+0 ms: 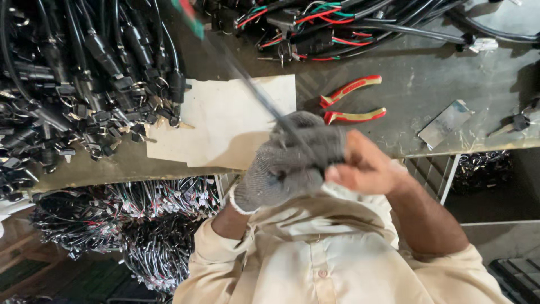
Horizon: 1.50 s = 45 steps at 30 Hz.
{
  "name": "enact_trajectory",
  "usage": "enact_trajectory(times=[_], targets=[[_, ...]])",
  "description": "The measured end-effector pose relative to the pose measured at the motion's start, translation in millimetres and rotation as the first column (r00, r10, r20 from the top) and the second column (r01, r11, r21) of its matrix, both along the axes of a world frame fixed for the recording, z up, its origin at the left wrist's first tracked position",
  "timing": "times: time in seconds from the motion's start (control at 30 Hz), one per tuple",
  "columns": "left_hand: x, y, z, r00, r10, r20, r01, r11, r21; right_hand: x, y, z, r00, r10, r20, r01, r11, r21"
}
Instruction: The person works at a bench covered with black cable connectors, holding a black cable in a gloved hand and using red-handled pliers to work on the cable ends, pulling and positioning the cable and handling connector parts one at a time.
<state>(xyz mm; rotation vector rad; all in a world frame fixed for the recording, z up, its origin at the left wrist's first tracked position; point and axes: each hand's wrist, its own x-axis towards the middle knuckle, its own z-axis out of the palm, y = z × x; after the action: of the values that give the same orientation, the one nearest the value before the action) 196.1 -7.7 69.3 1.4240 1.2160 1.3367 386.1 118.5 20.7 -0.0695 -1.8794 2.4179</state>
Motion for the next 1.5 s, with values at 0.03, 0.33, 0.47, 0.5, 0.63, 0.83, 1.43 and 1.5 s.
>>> enact_trajectory(times=[0.03, 0.33, 0.47, 0.5, 0.63, 0.83, 1.43, 1.5], targets=[[-1.7, -0.6, 0.3, 0.998, -0.054, 0.038, 0.054, 0.998, 0.017, 2.7, 2.3, -4.7, 0.998, 0.056, -0.002, -0.056, 0.995, -0.084], [17.5, -1.3, -5.8, 0.984, 0.150, 0.096, -0.147, 0.988, -0.046, 23.5, -44.2, -60.1, 0.948, -0.314, 0.058, 0.319, 0.938, -0.139], [19.7, 6.5, -13.4, 0.954, 0.160, 0.253, -0.150, 0.987, -0.056, 0.6, -44.1, -34.8, 0.703, -0.703, 0.106, 0.685, 0.710, 0.167], [19.1, 6.4, -14.4, 0.926, 0.131, 0.354, -0.112, 0.991, -0.074, -4.7, -38.2, -24.1, 0.704, -0.708, 0.052, 0.670, 0.687, 0.282], [14.5, -4.2, -14.5, 0.885, 0.283, 0.369, -0.229, 0.956, -0.184, -11.8, -0.2, 9.3, 0.861, -0.441, -0.252, 0.442, 0.408, 0.799], [13.0, -15.8, -10.4, 0.888, 0.353, 0.294, -0.284, 0.925, -0.252, -0.3, 25.2, 3.1, 0.884, -0.462, -0.075, 0.054, -0.059, 0.997], [42.5, -22.2, 27.5, 0.458, 0.596, 0.660, -0.011, 0.746, -0.666, -11.4, 11.2, 25.4, 0.882, -0.415, -0.224, 0.308, 0.146, 0.940], [28.8, -26.8, 34.3, 0.840, 0.280, 0.466, -0.101, 0.923, -0.372, -16.6, 15.6, 25.8, 0.867, -0.456, -0.203, 0.222, -0.010, 0.975]])
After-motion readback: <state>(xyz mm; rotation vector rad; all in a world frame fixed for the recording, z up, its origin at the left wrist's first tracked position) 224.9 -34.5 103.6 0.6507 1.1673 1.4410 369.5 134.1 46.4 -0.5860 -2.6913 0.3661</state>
